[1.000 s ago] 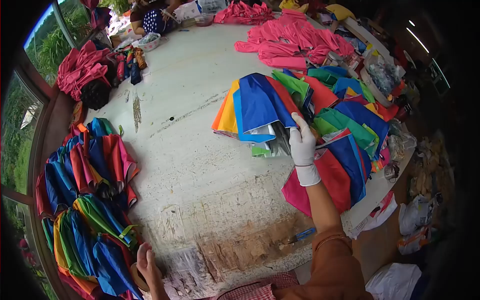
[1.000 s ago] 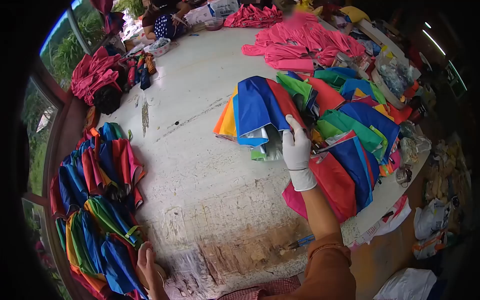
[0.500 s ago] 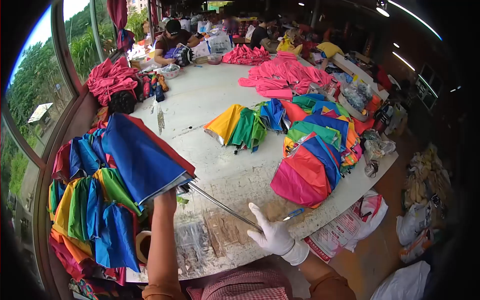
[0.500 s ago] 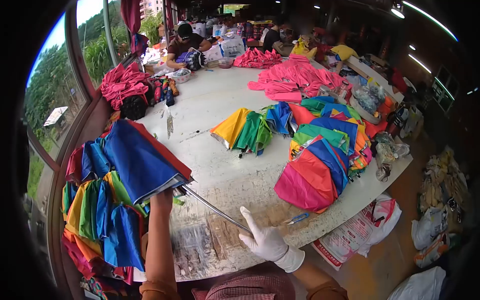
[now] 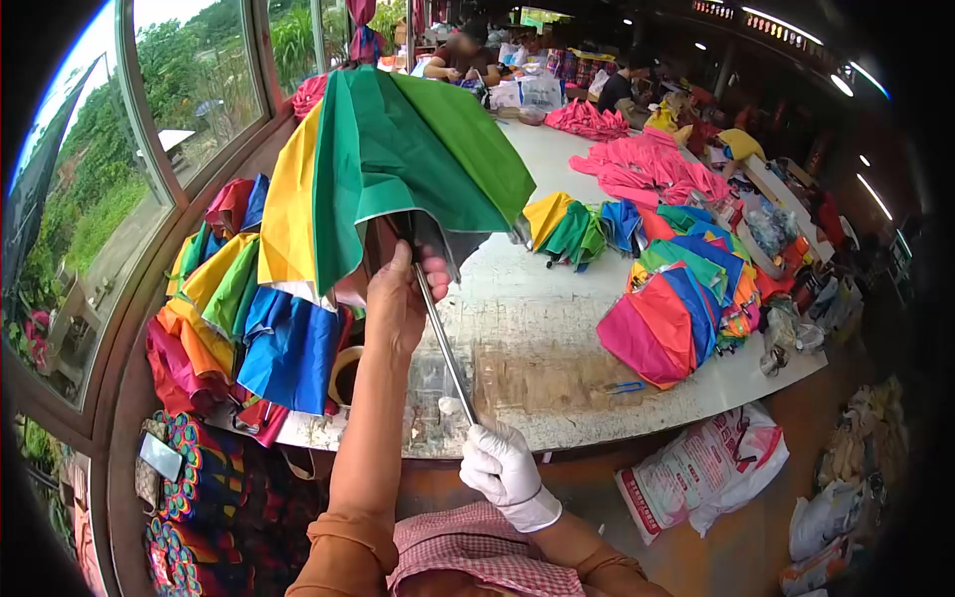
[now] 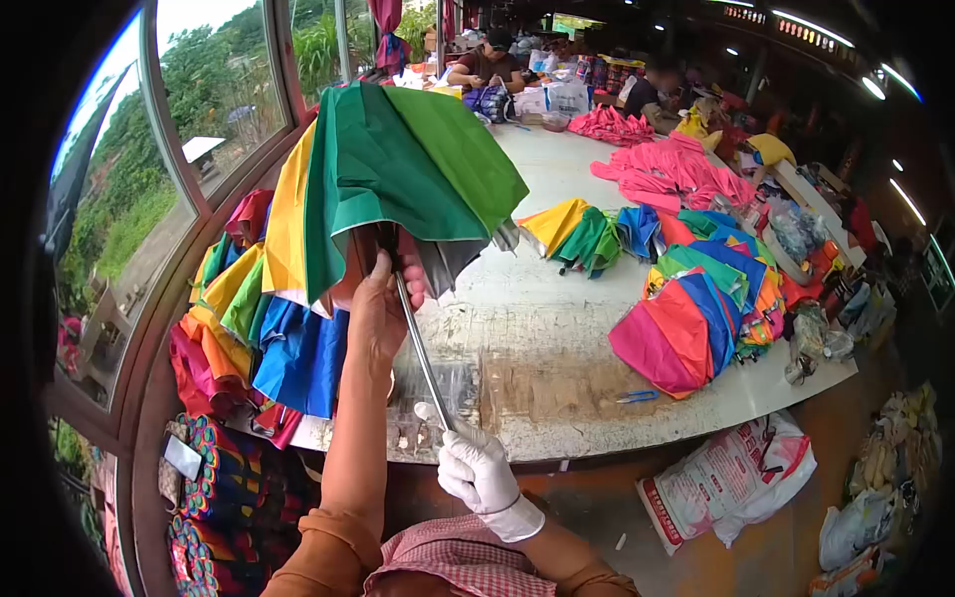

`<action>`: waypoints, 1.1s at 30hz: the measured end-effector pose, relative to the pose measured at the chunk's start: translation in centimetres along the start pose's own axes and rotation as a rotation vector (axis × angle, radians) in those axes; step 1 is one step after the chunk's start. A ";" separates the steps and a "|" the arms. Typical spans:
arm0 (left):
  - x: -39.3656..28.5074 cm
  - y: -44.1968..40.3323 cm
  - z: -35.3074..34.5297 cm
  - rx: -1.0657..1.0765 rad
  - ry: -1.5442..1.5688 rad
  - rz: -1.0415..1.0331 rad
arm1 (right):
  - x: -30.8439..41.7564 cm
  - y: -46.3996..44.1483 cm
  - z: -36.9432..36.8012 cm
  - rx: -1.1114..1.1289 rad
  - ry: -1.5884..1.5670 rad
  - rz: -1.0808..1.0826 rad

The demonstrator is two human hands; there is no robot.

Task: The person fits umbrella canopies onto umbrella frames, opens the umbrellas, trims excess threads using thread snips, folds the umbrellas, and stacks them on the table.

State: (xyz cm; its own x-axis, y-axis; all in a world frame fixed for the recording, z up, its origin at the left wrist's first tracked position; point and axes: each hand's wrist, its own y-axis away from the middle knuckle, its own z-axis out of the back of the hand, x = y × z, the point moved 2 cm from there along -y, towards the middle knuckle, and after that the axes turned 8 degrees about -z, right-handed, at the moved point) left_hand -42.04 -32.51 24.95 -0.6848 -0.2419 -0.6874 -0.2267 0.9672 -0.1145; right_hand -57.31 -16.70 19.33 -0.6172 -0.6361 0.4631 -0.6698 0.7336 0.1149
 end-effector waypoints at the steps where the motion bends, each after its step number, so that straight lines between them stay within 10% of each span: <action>1: -1.0 -0.1 -0.4 0.011 0.098 -0.012 | 0.1 0.4 -1.3 0.095 -0.070 -0.035; 9: -12.1 -7.0 -3.1 0.213 -0.066 -0.605 | 1.1 5.8 -2.5 0.250 -0.017 -0.173; 11: -15.8 -7.5 -5.1 -0.026 0.024 -0.495 | 1.5 9.0 -2.1 0.201 0.017 -0.237; 17: -15.6 -5.4 -9.9 0.223 0.126 -0.390 | 3.4 14.1 -1.2 0.218 0.173 -0.157; 21: -10.8 -1.5 -11.2 0.398 -0.153 -0.406 | 3.4 17.0 0.7 0.151 0.427 -0.026; 26: 4.0 10.6 -14.1 0.017 -0.154 -0.120 | 5.6 16.4 2.1 -0.030 0.164 -0.018; 31: 10.5 18.2 -10.4 -0.084 -0.055 0.006 | 1.9 18.7 5.3 0.424 -0.598 -0.292; 33: 10.8 20.2 -8.5 -0.221 -0.321 0.044 | 0.4 18.8 6.5 0.193 0.177 -0.269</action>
State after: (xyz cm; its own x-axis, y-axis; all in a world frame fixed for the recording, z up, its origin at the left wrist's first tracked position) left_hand -59.93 -16.29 21.34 -0.4535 -0.1298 -0.8817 -0.3694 0.9277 0.0535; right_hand -72.87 -4.70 15.93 -0.3388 -0.7361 0.5860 -0.8743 0.4765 0.0930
